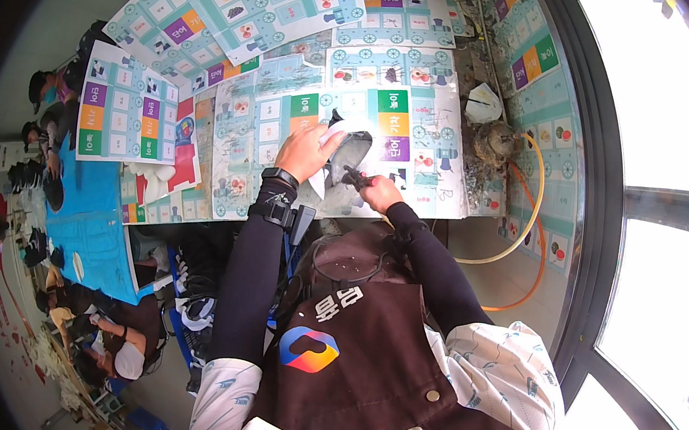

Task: The person applies a substance to a black shoe component using a tool on a worktable. They then hold the component near a processing device, retrieve another part from a bin, and handle it by hand.

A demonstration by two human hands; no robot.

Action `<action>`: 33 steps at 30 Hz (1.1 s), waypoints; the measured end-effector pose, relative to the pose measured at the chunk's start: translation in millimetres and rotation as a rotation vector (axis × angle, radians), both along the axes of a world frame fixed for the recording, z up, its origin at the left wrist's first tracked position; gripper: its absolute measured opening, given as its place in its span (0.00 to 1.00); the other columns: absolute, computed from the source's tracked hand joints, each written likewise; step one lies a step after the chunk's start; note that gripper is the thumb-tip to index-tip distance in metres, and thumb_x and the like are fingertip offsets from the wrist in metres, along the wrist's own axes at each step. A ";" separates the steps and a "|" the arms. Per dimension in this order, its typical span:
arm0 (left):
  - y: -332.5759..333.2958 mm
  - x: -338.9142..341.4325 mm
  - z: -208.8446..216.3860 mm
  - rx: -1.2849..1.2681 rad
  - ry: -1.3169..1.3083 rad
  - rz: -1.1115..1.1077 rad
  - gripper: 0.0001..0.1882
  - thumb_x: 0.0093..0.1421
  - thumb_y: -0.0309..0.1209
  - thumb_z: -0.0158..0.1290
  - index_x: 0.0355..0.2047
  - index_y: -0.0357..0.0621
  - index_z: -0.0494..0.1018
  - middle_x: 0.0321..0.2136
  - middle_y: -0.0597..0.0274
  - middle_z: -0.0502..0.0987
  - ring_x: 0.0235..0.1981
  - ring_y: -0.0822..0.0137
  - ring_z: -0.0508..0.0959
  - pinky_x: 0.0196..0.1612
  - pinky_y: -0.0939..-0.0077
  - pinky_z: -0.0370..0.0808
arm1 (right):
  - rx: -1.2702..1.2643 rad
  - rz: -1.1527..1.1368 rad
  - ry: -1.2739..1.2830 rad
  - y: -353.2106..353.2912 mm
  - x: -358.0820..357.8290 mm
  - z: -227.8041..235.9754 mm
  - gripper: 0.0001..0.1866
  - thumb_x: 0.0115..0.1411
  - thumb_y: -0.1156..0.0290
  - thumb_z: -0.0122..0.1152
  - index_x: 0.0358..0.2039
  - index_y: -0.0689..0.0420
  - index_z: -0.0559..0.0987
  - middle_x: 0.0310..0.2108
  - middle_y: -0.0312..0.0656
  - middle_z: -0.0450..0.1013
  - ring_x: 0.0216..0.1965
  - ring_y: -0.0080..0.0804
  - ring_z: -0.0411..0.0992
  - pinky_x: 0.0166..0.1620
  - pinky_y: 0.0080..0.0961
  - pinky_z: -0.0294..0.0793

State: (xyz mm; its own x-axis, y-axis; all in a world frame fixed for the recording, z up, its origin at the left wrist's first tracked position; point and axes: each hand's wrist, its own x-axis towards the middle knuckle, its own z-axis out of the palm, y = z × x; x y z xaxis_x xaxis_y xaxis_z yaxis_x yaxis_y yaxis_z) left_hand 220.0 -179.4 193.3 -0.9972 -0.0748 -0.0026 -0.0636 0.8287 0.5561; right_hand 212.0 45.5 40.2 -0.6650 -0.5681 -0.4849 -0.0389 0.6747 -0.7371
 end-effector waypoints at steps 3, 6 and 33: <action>0.0 0.2 0.0 -0.003 -0.003 0.001 0.28 0.70 0.54 0.50 0.34 0.37 0.77 0.34 0.39 0.81 0.41 0.38 0.79 0.46 0.47 0.74 | -0.017 -0.096 0.041 -1.3 -1.4 11.7 0.18 0.59 0.60 0.58 0.35 0.63 0.84 0.31 0.63 0.79 0.38 0.62 0.79 0.42 0.48 0.77; -0.1 1.1 1.2 0.001 0.003 0.002 0.28 0.70 0.54 0.50 0.34 0.37 0.76 0.33 0.40 0.80 0.39 0.38 0.79 0.44 0.48 0.75 | -0.006 -0.197 -0.001 -1.1 -1.6 19.8 0.18 0.59 0.60 0.57 0.37 0.62 0.84 0.36 0.64 0.78 0.42 0.64 0.78 0.47 0.50 0.77; 0.8 0.1 4.7 0.015 -0.012 0.015 0.29 0.70 0.56 0.50 0.34 0.37 0.77 0.33 0.39 0.80 0.39 0.38 0.80 0.42 0.47 0.75 | 0.011 -0.288 0.122 -3.4 -0.3 28.3 0.17 0.58 0.62 0.56 0.37 0.61 0.84 0.35 0.64 0.79 0.42 0.65 0.78 0.50 0.52 0.76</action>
State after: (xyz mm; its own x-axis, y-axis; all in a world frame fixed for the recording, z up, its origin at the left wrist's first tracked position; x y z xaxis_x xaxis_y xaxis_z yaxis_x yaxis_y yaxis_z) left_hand 220.1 -178.5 198.0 -0.9958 -0.0896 -0.0163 -0.0829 0.8192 0.5675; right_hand 211.7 42.1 68.5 -0.8514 -0.3431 -0.3967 0.0673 0.6786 -0.7314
